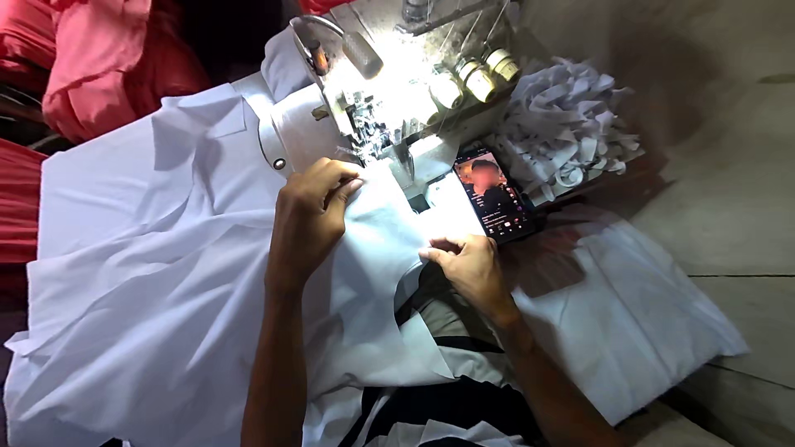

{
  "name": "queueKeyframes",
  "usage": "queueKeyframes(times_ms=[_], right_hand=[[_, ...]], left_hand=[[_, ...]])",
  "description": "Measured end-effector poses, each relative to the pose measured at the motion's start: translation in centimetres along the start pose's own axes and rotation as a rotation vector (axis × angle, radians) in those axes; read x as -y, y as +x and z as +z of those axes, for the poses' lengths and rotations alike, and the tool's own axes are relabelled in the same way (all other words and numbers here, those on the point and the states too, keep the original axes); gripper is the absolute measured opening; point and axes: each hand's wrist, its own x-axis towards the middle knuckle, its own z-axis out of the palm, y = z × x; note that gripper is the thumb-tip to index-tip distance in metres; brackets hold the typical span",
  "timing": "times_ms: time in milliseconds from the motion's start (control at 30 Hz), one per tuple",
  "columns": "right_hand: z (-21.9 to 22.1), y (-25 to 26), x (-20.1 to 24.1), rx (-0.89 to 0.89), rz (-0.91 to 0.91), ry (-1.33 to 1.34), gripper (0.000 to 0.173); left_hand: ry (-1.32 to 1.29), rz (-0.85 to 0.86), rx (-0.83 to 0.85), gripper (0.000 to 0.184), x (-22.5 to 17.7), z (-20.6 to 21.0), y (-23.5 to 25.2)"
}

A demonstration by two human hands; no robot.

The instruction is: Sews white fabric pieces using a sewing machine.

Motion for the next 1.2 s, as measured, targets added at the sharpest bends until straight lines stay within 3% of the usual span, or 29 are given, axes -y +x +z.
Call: queueKeyframes(times_ms=[400, 733, 1033, 1200], right_hand=[[-0.3, 0.2, -0.1, 0.019, -0.022, 0.031, 0.013], [-0.5, 0.2, -0.3, 0.054, -0.021, 0.016, 0.014], [-0.5, 0.1, -0.1, 0.047, -0.041, 0.044, 0.013], [-0.4, 0.1, 0.2, 0.042, -0.097, 0.066, 0.014]], left_hand=[[0.119, -0.058, -0.045, 0.017, -0.7, 0.2, 0.1], [0.414, 0.104, -0.098, 0.020, -2.2, 2.1, -1.5], [0.483, 0.020, -0.101, 0.023, -3.6, 3.5, -2.3], [0.505, -0.126, -0.126, 0.021, -4.3, 3.5, -2.5]])
